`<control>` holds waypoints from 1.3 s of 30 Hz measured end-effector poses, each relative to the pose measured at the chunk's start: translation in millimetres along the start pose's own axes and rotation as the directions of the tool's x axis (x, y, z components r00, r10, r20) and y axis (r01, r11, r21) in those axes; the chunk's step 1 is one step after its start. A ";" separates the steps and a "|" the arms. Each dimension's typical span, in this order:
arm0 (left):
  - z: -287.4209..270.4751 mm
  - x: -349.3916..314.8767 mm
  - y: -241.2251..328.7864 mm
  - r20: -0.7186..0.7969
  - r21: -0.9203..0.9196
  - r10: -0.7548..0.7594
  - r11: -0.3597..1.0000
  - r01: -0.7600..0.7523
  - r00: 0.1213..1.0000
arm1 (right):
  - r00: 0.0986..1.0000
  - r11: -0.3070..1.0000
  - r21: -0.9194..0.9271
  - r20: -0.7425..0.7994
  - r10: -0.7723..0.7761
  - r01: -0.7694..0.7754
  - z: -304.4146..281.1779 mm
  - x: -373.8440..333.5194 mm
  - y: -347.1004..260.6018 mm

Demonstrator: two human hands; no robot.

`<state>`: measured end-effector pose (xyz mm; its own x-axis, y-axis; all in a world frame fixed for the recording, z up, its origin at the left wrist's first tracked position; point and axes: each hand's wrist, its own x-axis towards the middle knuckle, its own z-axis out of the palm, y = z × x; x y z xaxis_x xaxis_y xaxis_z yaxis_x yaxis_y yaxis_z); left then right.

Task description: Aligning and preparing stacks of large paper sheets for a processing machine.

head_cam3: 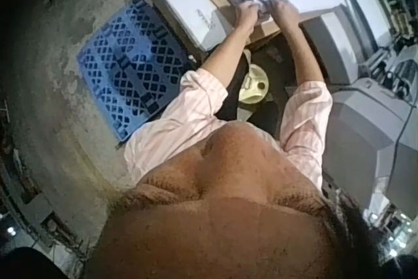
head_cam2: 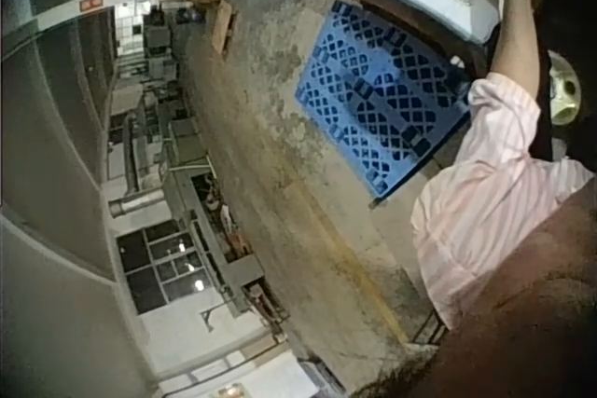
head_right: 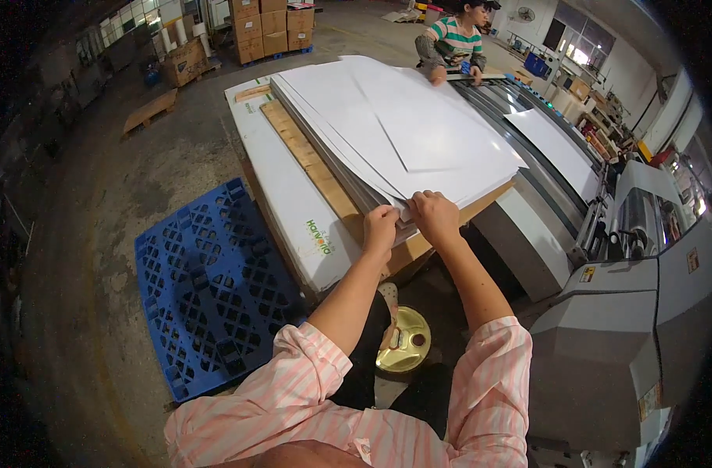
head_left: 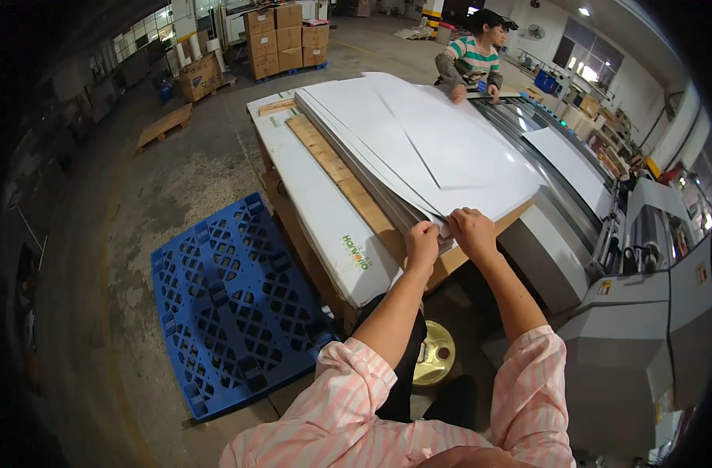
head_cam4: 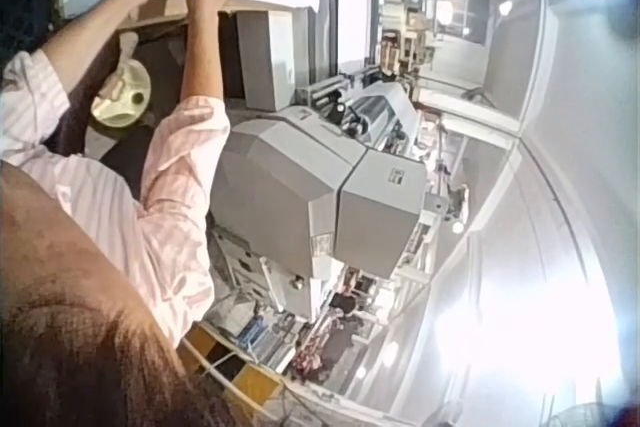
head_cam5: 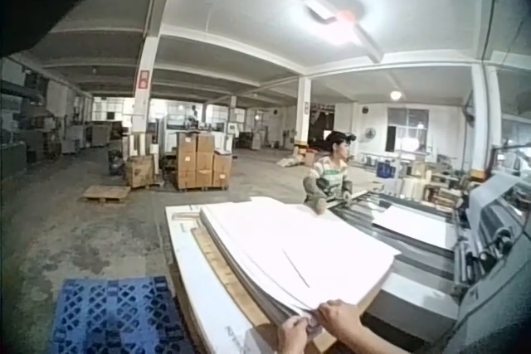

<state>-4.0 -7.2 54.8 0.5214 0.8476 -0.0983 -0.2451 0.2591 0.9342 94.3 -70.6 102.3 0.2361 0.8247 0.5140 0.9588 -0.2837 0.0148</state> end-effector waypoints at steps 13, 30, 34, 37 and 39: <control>7.7 -12.0 28.9 -0.076 -0.422 -0.212 0.892 0.161 0.974 | 0.994 0.995 -0.005 0.053 -0.100 0.101 -16.6 8.2 -12.6; 4.4 3.5 -0.1 -0.154 -0.437 -0.127 0.898 0.048 0.980 | 0.991 0.999 0.003 0.120 0.052 -0.053 -0.8 -3.0 -4.1; 0.7 0.2 6.3 -0.013 -0.612 -0.189 0.778 0.141 0.982 | 0.985 0.992 0.089 0.152 0.076 -0.091 -2.7 -2.1 -4.3; -5.2 7.4 3.1 -0.004 -0.601 -0.228 0.779 0.180 0.974 | 0.975 0.967 0.217 0.203 0.088 -0.132 -14.9 3.5 -16.7; -7.0 9.1 2.0 0.007 -0.598 -0.200 0.785 0.165 0.980 | 0.936 0.949 0.234 0.327 0.127 -0.211 -22.7 10.7 -19.1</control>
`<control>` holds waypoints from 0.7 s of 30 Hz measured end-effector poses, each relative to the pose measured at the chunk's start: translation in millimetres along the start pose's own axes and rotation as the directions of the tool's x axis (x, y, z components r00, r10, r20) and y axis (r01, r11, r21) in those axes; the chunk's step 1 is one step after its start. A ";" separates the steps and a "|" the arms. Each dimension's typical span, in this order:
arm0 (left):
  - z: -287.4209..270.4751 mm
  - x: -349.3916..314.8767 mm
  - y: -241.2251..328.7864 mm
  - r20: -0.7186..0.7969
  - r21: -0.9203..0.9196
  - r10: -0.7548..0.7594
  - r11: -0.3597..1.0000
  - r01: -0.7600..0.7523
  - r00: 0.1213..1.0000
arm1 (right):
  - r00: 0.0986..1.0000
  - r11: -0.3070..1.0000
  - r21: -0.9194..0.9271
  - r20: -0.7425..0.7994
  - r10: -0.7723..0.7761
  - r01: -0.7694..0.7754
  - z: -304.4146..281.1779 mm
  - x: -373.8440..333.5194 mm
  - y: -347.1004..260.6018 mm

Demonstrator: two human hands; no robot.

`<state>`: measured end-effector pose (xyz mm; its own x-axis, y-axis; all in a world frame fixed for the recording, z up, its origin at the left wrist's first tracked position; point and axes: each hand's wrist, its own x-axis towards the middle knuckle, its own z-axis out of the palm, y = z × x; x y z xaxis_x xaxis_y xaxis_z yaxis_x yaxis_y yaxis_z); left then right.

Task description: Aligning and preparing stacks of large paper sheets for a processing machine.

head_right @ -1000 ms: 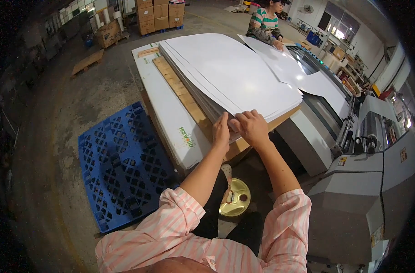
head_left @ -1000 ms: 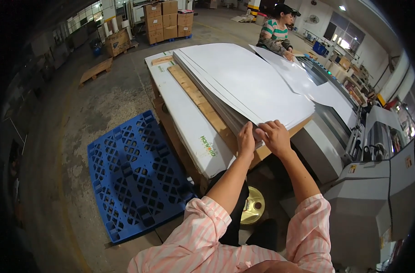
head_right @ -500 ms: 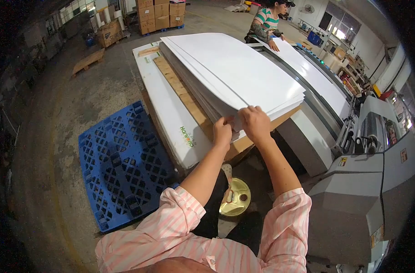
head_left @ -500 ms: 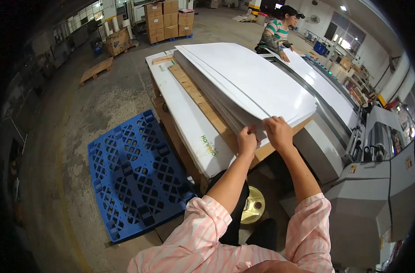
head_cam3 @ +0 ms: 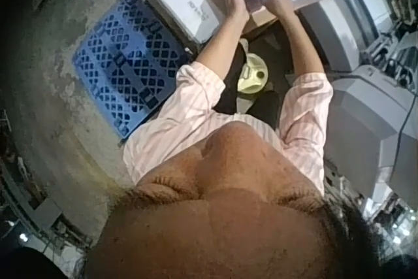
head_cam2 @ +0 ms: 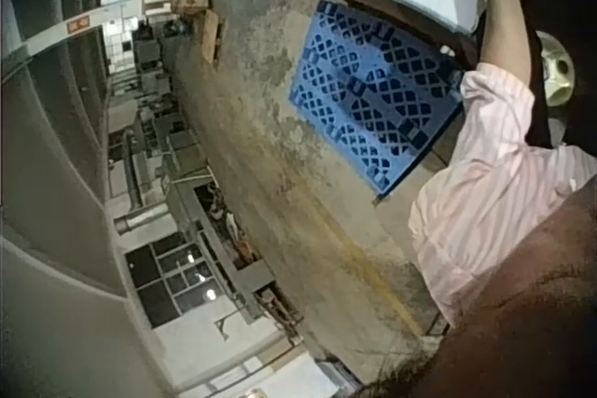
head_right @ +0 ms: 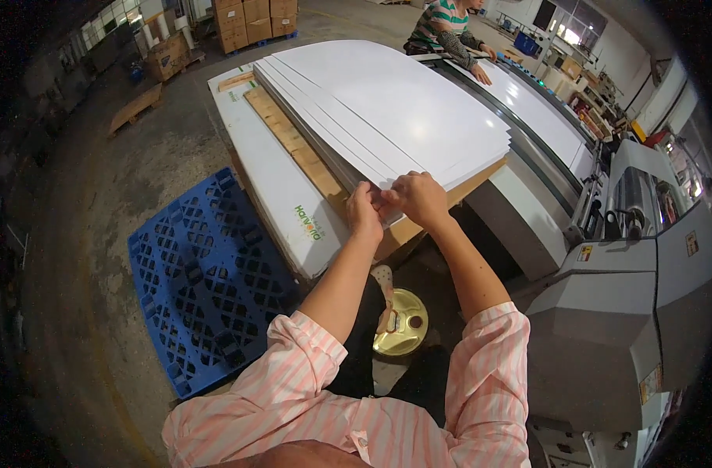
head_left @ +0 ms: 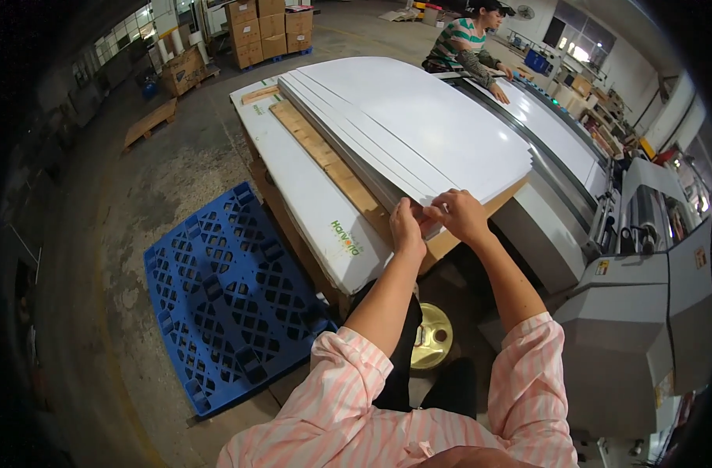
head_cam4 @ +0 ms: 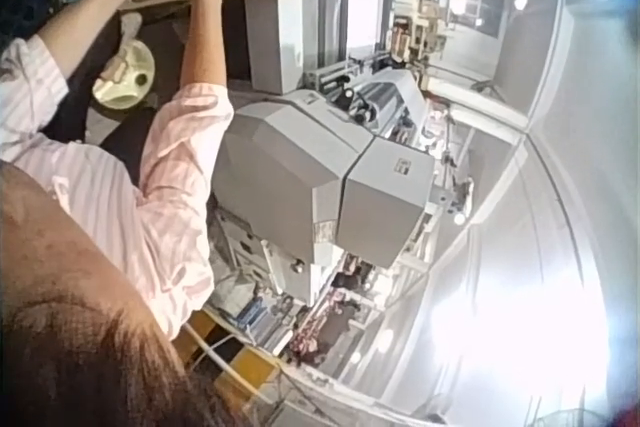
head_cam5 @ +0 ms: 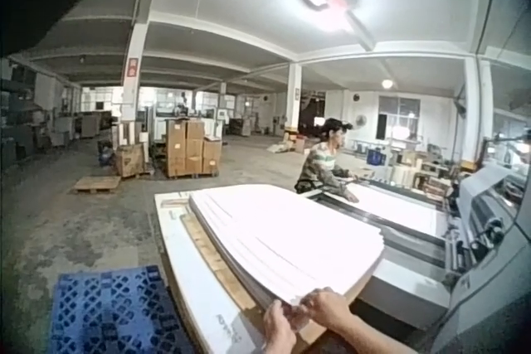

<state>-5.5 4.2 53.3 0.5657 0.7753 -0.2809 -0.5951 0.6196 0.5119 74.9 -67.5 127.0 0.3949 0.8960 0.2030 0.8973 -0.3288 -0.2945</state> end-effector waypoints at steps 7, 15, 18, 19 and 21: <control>6.7 -8.3 -2.1 0.106 0.064 0.023 0.997 -0.030 0.994 | 0.982 0.961 0.206 0.065 0.176 -0.186 1.8 9.9 15.8; 1.3 -2.3 -7.0 0.121 0.111 0.117 0.985 -0.130 0.986 | 0.892 0.919 -0.318 -0.304 -0.334 0.235 4.2 3.9 12.5; 8.0 -6.7 -7.3 0.041 0.145 0.138 0.979 -0.142 0.990 | 0.858 0.895 -0.310 -0.304 -0.413 0.321 1.0 -1.9 21.4; 12.3 -10.8 -6.4 0.044 0.143 0.135 0.980 -0.140 0.990 | 0.859 0.895 -0.313 -0.303 -0.412 0.319 0.9 -1.7 23.2; 18.4 -20.0 -2.3 -0.056 0.372 0.201 0.913 -0.166 0.978 | 0.899 0.953 -0.193 -0.330 -0.288 0.234 1.3 -0.7 22.6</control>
<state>-4.9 -15.0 72.7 0.4014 0.8897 -0.2176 -0.4247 0.3914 0.8163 94.6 -75.2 119.0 0.1619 0.8017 0.5754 0.9855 -0.1611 -0.0528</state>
